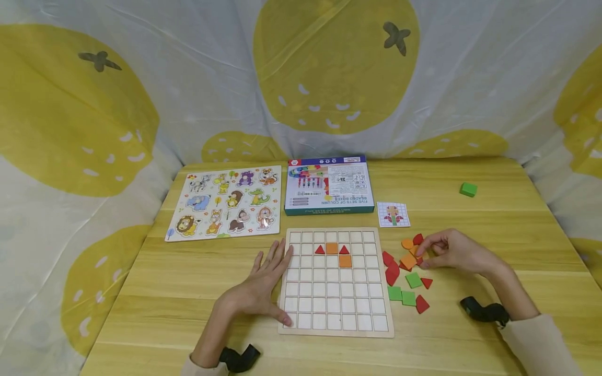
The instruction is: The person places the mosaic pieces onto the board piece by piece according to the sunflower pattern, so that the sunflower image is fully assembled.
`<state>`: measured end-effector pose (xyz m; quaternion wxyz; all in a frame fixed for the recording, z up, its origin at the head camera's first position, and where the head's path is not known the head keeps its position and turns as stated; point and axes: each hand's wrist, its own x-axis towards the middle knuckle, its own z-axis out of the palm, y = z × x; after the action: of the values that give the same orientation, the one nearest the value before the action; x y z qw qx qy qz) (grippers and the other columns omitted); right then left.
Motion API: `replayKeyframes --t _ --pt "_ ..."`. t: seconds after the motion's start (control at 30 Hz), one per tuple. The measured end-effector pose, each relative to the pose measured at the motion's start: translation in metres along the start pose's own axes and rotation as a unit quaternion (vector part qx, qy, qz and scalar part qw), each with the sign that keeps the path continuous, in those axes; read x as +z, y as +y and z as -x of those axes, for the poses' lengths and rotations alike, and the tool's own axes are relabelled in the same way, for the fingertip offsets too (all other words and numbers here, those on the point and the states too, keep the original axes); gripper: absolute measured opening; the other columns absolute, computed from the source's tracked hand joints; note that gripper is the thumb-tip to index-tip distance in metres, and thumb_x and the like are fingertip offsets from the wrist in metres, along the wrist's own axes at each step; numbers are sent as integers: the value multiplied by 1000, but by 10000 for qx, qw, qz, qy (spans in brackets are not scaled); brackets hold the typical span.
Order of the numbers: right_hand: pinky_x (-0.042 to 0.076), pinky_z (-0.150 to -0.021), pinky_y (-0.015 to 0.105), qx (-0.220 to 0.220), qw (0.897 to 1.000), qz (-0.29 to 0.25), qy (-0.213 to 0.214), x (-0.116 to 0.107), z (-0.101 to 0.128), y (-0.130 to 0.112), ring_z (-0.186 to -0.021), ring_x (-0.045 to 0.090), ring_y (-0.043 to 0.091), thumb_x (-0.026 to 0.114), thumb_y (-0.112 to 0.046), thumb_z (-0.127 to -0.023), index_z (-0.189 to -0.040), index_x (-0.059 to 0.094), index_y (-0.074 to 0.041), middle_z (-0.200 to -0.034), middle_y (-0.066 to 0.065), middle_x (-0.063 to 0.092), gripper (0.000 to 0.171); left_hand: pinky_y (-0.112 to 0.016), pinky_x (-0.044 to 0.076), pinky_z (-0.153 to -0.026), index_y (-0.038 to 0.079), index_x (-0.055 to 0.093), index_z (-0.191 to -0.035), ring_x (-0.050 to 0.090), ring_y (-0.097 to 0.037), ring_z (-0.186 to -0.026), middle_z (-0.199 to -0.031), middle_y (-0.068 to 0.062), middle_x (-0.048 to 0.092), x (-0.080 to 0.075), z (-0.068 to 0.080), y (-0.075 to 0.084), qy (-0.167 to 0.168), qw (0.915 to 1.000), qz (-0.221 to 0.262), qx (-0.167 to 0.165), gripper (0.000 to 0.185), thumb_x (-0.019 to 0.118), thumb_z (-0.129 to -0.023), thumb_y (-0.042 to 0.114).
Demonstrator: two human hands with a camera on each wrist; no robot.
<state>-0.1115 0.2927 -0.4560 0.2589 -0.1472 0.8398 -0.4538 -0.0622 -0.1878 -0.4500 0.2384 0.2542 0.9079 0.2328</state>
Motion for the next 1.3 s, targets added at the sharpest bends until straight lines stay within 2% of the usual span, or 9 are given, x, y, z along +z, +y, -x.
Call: replayKeyframes --t 0.07,0.3,0.53,0.77,0.93,1.1,1.3 --pt "30 -51 26 -20 10000 90 11 0 0 -1 -58 33 4 87 -19 -83 -100 77 -7 -64 -6 33 23 -65 -10 -128 8 -4 -166 -19 -37 -160 -173 -14 -22 0 0 0 -4 10000 10 1 153 97 -60 52" --pt "29 -50 23 -220 9990 73 -374 -2 0 1 -58 32 4 86 -12 -82 -105 79 -7 -64 -6 28 26 -65 -9 -128 8 -3 -166 -19 -37 -161 -173 -14 -21 -1 0 1 -16 10000 10 -7 152 97 -60 52" --pt "28 -50 24 -200 9994 159 -247 -4 2 0 -58 28 6 86 -13 -82 -106 79 -8 -65 -6 25 26 -65 -9 -128 9 -4 -167 -19 -36 -161 -173 -13 -22 -1 -1 0 -32 10000 -22 -27 152 96 -61 54" --pt "29 -52 25 -41 9985 551 -15 -3 0 -1 -60 32 5 88 -20 -81 -101 78 -12 -65 -6 30 23 -65 -9 -128 8 -3 -166 -18 -37 -161 -173 -15 -21 -1 0 0 8 10000 -6 -31 153 97 -60 52" --pt "28 -52 25 22 9973 653 321 2 -2 -7 -61 32 6 89 -24 -80 -101 81 -15 -65 -7 33 24 -64 -9 -128 8 -3 -166 -19 -36 -161 -173 -14 -21 0 1 0 15 10000 13 -40 153 97 -59 52" --pt "26 -50 24 -97 9977 239 633 22 -7 -29 -58 29 5 90 -24 -79 -102 83 -15 -63 -7 28 25 -64 -9 -129 8 -3 -166 -18 -36 -161 -173 -14 -21 0 1 -1 17 10000 -17 -22 153 97 -59 53" --pt "25 -50 23 104 9978 -19 661 69 -28 -64 -55 31 9 92 -27 -78 -95 82 -18 -60 -4 29 21 -65 -8 -128 7 -3 -166 -18 -37 -161 -173 -15 -21 0 0 -1 18 10000 -67 9 153 97 -59 53"
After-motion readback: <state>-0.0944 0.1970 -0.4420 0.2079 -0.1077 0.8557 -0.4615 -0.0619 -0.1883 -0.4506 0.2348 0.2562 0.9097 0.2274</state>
